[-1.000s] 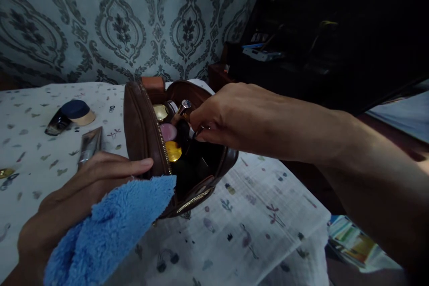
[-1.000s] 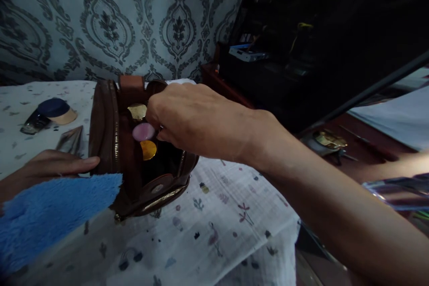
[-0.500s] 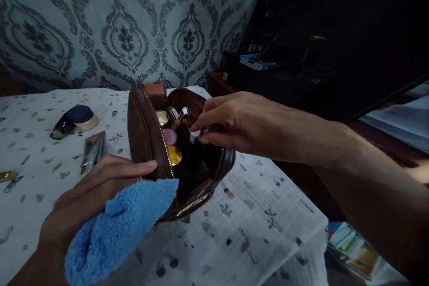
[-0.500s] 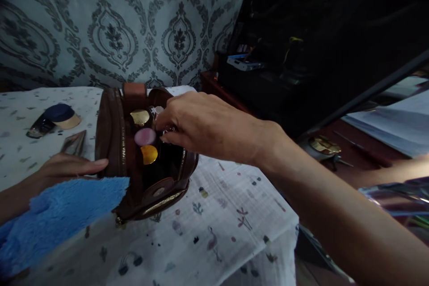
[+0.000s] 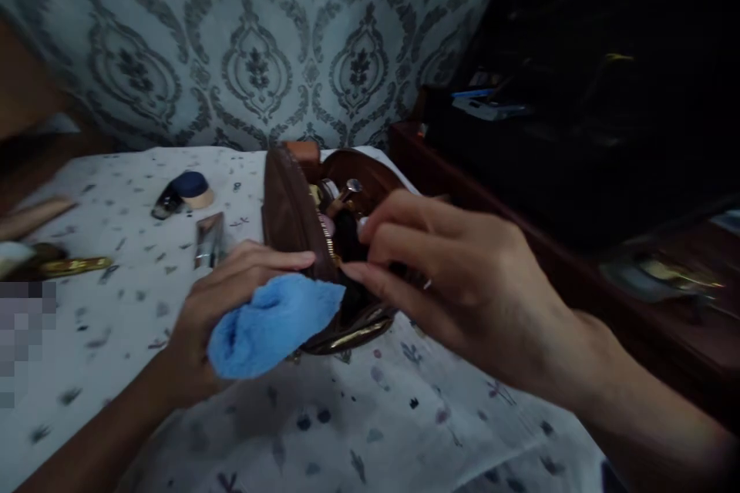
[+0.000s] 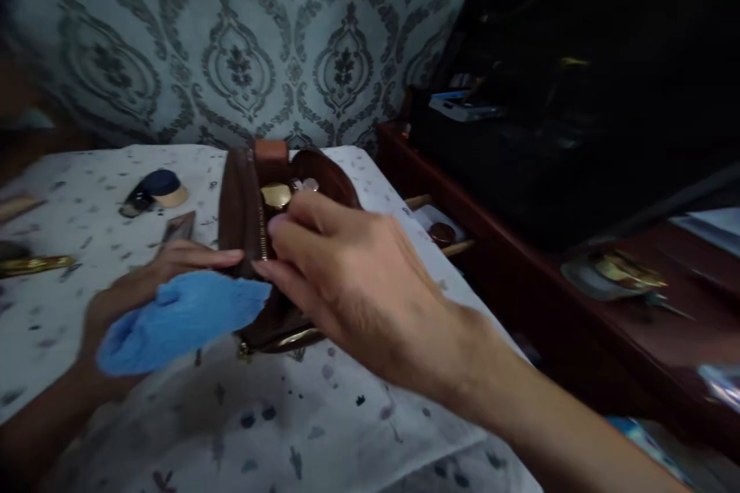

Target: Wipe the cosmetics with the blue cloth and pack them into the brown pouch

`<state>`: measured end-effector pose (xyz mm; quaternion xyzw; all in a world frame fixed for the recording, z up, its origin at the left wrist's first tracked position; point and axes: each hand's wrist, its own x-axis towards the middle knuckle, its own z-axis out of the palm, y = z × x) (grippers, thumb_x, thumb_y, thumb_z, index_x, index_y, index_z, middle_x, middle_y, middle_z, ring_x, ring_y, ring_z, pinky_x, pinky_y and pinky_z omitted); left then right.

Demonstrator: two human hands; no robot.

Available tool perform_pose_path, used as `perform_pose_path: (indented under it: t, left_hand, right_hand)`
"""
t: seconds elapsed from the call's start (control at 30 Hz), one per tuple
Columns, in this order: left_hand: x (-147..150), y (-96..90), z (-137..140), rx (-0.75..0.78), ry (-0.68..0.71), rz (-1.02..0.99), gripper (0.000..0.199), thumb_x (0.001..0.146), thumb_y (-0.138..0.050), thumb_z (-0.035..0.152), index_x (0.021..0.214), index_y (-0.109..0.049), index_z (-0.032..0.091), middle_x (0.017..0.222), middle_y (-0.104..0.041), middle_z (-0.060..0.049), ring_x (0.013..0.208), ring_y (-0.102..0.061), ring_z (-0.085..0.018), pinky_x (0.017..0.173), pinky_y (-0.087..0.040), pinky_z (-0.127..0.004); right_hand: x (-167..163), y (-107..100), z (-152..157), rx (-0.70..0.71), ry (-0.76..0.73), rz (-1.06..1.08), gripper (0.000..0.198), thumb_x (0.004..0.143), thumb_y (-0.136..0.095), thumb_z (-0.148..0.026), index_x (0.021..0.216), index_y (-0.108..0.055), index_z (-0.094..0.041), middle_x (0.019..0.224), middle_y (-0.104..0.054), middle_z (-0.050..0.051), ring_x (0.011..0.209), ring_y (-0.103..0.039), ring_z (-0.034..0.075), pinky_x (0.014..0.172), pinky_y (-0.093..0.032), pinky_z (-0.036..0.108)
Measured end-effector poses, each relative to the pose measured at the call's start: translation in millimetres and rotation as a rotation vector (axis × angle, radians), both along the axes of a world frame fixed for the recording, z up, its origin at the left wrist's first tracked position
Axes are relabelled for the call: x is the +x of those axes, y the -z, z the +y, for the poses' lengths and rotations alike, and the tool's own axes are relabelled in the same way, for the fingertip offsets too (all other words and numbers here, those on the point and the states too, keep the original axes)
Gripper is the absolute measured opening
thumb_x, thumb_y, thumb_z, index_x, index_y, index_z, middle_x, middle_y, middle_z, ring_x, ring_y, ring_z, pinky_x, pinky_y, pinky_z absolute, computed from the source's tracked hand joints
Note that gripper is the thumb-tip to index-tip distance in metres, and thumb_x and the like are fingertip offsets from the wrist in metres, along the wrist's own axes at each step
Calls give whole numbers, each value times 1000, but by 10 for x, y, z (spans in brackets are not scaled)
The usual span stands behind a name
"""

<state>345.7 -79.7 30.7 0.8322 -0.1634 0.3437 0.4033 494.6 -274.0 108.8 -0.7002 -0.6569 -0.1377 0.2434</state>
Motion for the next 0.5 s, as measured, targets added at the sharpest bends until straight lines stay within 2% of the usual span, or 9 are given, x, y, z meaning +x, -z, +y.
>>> perform_pose_path:
  t: [0.1,0.2,0.33,0.4,0.5]
  left_hand:
    - [18,13,2,-68,39,-13,35,100,-53,43,130,-64,30,131,-69,-7,112,-65,-25,92,-47,-41]
    - [13,-10,-18,-166,23,49,38,99,-52,47,124,-67,24,126,-71,-10,111,-65,-26,91,-50,-40]
    - [-76,-19,19,-222,-36,89,33,96,-53,35,123,-65,21,120,-71,-11,106,-68,-25,86,-53,-36]
    - [-162,41,129,-147,-149,99,34,90,-54,23,123,-63,21,117,-71,-10,103,-68,-24,84,-53,-34]
    - [-320,209,415,18,-467,173,49,75,-53,10,122,-61,21,118,-69,-8,109,-64,-26,91,-51,-37]
  right_hand:
    - [-137,176,44,-4,-55,48,25,103,-49,-30,87,-63,-18,94,-66,9,76,-64,17,60,-49,26]
    - [-201,290,95,53,-47,96,20,103,-50,-29,90,-61,-17,89,-66,8,72,-64,16,58,-50,27]
    - [-259,350,97,152,-26,136,10,100,-54,-22,98,-63,-19,101,-68,10,85,-69,19,68,-57,30]
    - [-305,376,80,190,-9,156,9,98,-56,-18,96,-65,-20,108,-68,10,92,-69,21,75,-59,32]
    - [-426,426,78,267,-6,153,9,94,-60,-13,95,-65,-20,112,-67,10,95,-69,21,80,-60,35]
